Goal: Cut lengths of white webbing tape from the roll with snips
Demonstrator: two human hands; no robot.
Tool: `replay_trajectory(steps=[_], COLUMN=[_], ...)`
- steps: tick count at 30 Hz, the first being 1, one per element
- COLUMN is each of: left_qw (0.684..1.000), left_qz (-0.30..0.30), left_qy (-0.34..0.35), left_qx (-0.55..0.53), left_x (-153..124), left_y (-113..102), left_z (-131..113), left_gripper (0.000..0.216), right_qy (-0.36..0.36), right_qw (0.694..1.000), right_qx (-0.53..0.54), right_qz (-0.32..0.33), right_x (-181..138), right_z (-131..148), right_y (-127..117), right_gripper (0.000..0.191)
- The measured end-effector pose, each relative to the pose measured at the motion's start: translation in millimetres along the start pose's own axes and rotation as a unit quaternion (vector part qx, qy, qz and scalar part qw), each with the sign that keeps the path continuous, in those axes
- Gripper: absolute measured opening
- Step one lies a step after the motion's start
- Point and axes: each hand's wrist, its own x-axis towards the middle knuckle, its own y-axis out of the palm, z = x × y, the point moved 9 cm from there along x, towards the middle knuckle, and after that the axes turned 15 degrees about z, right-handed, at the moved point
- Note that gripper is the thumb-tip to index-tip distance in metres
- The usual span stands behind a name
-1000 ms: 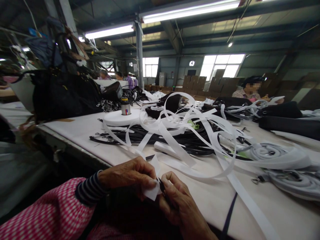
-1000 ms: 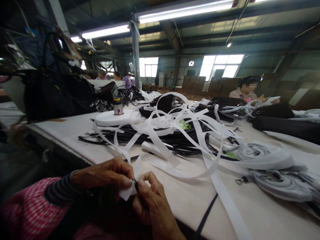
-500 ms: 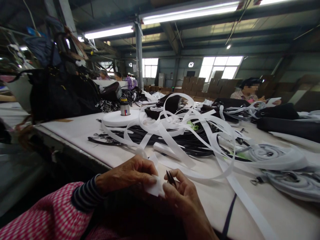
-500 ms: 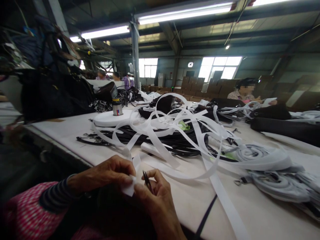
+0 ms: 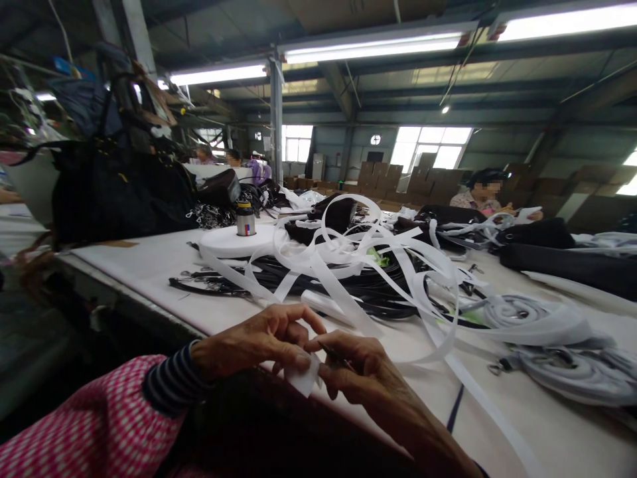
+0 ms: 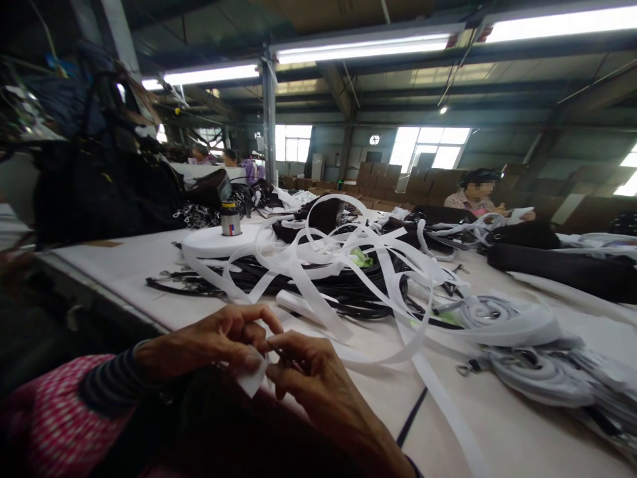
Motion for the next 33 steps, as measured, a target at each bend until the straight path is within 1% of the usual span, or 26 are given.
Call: replay_trajectory(steps=[2, 6, 8, 10, 12, 14, 15, 16, 17, 19, 20, 22, 24, 25, 26, 27, 28, 29, 30, 31, 32, 33], left_qw=[1.0, 0.999, 0.998, 0.996, 0.991, 0.983, 0.98, 0.977, 0.975, 0.975, 0.976, 0.977, 0.978, 0.977, 0.976, 0.975, 0.973, 0.969, 0.966, 0.962, 0.958, 0.956], left_qz=[-0.004, -0.03, -0.04, -0.05, -0.081, -0.133, -0.159, -0.182, -0.198, -0.211, -0.208, -0.2, -0.197, -0.198, -0.202, -0.208, -0.215, -0.225, -0.235, -0.245, -0.252, -0.254], left_qy=[0.002, -0.012, -0.017, -0.005, 0.013, 0.024, 0.025, 0.025, 0.025, 0.029, 0.031, 0.038, 0.043, 0.047, 0.053, 0.062, 0.073, 0.089, 0.105, 0.12, 0.132, 0.142], left_qx=[0.008, 0.034, 0.047, 0.073, 0.105, 0.122, 0.119, 0.11, 0.096, 0.068, 0.061, 0.059, 0.061, 0.06, 0.056, 0.052, 0.048, 0.043, 0.037, 0.031, 0.025, 0.019], left_x=[0, 0, 2, 5, 6, 2, 0, -3, -5, -6, -4, 1, 6, 9, 11, 12, 14, 15, 16, 18, 20, 23], left_y=[-2, -8, -11, -16, -26, -41, -49, -56, -62, -68, -68, -64, -57, -54, -51, -48, -45, -44, -43, -42, -41, -40], left_z=[-3, -4, -5, -8, -13, -14, -13, -11, -8, -3, -2, -4, -10, -14, -18, -23, -28, -33, -37, -40, -41, -42], left_gripper=[0.049, 0.049, 0.046, 0.039, 0.032, 0.03, 0.031, 0.033, 0.035, 0.04, 0.041, 0.04, 0.04, 0.04, 0.04, 0.04, 0.039, 0.039, 0.038, 0.038, 0.037, 0.037], right_qy=[-0.002, 0.02, 0.02, 0.02, 0.034, 0.046, 0.045, 0.04, 0.028, 0.001, -0.012, -0.031, -0.041, -0.045, -0.048, -0.052, -0.056, -0.056, -0.054, -0.05, -0.042, -0.041], right_qw=[0.999, 0.997, 0.994, 0.987, 0.973, 0.955, 0.941, 0.922, 0.895, 0.829, 0.805, 0.769, 0.748, 0.745, 0.75, 0.763, 0.78, 0.8, 0.827, 0.854, 0.882, 0.924], right_qx=[-0.031, -0.074, -0.104, -0.157, -0.219, -0.285, -0.332, -0.386, -0.439, -0.515, -0.525, -0.522, -0.506, -0.496, -0.485, -0.475, -0.466, -0.46, -0.449, -0.433, -0.413, -0.353], right_qz=[0.009, 0.0, 0.015, 0.035, 0.062, 0.063, 0.037, -0.01, -0.075, -0.22, -0.276, -0.367, -0.429, -0.444, -0.447, -0.436, -0.413, -0.38, -0.335, -0.283, -0.224, -0.142], right_x=[5, 8, 9, 9, 10, 16, 21, 27, 33, 43, 48, 54, 56, 56, 56, 56, 57, 57, 56, 54, 51, 49], right_z=[4, 3, 5, 8, 12, 20, 28, 41, 59, 102, 124, 165, 196, 206, 212, 212, 207, 197, 183, 164, 142, 118], right_y=[-4, -16, -17, -17, -19, -31, -45, -64, -87, -138, -162, -207, -238, -247, -250, -246, -237, -223, -204, -182, -157, -130], right_gripper=[0.013, 0.018, 0.014, 0.009, 0.006, 0.004, 0.004, 0.003, 0.004, 0.005, 0.007, 0.013, 0.026, 0.032, 0.036, 0.038, 0.037, 0.034, 0.034, 0.037, 0.045, 0.049])
